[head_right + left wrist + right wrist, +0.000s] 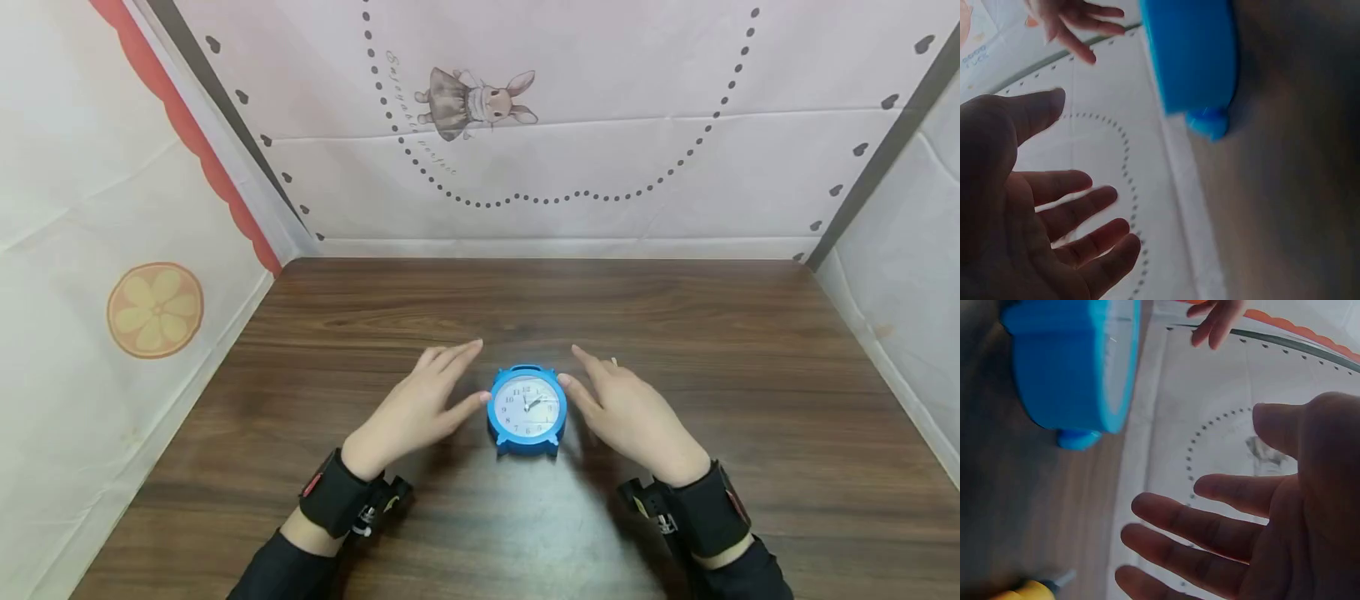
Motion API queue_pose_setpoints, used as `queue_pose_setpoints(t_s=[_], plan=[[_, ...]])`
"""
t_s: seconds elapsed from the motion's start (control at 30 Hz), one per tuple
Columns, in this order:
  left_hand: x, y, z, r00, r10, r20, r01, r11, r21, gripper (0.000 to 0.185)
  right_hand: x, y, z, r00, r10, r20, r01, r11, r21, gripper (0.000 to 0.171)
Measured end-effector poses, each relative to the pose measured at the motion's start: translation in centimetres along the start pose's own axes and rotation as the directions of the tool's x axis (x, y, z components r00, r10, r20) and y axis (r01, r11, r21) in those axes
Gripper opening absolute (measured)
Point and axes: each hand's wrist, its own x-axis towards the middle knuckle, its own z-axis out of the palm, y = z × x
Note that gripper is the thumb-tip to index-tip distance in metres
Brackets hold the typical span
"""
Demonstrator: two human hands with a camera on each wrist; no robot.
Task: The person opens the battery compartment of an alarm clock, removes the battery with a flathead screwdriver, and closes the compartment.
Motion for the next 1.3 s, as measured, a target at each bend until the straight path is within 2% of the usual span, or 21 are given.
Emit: queue_pose_setpoints(t_s=[0.07,0.17,0.3,0.4,0.57,0.67,0.83,0.93,1.03,1.3], plan=[[-0.1,0.2,0.5,0.999,-0.022,0.030,0.022,1.000,-0.015,0.076,0.1,0.0,0.4,1.000,-0.005,0.019,0.004,1.000,0.020,0.065],[-0.2,0.3,1.1,0.998,-0.051,0.038,0.052,0.998,-0.042,0.078,0.4,0.1,0.7,0.999,-0.030,0.016,0.029,0.999,0.017,0.059],[-0.1,0.1,1.2,0.995,-0.095,0.013,0.096,0.991,-0.090,0.070,1.3,0.5,0.8,0.995,-0.089,-0.037,0.088,0.996,-0.016,0.045],[0.0,-0.2,1.1,0.993,-0.120,0.022,0.122,0.986,-0.111,0.061,2.9,1.1,1.1,0.992,-0.113,-0.048,0.112,0.993,-0.024,0.040],[-0.4,0.1,1.1,0.992,-0.104,0.075,0.113,0.985,-0.128,0.040,6.4,2.0,1.3,0.995,-0.097,0.002,0.097,0.994,0.042,0.032],[-0.9,0.4,1.2,0.988,-0.103,0.112,0.118,0.983,-0.139,0.036,8.5,2.0,1.5,0.994,-0.097,0.054,0.093,0.993,0.071,0.025],[-1.6,0.8,1.7,0.979,-0.110,0.171,0.135,0.981,-0.141,0.033,11.2,1.8,2.2,0.971,-0.144,0.190,0.129,0.988,0.089,0.015],[-1.7,1.2,2.0,0.977,-0.100,0.189,0.125,0.984,-0.127,0.033,11.9,2.1,2.6,0.950,-0.179,0.257,0.155,0.982,0.111,0.012],[-1.7,1.5,2.1,0.977,-0.090,0.195,0.113,0.987,-0.111,0.033,12.2,2.3,2.9,0.940,-0.190,0.283,0.159,0.979,0.127,0.011],[-1.3,1.7,2.3,0.975,-0.075,0.209,0.101,0.988,-0.118,0.031,12.6,1.9,3.3,0.952,-0.133,0.275,0.105,0.988,0.113,0.009]])
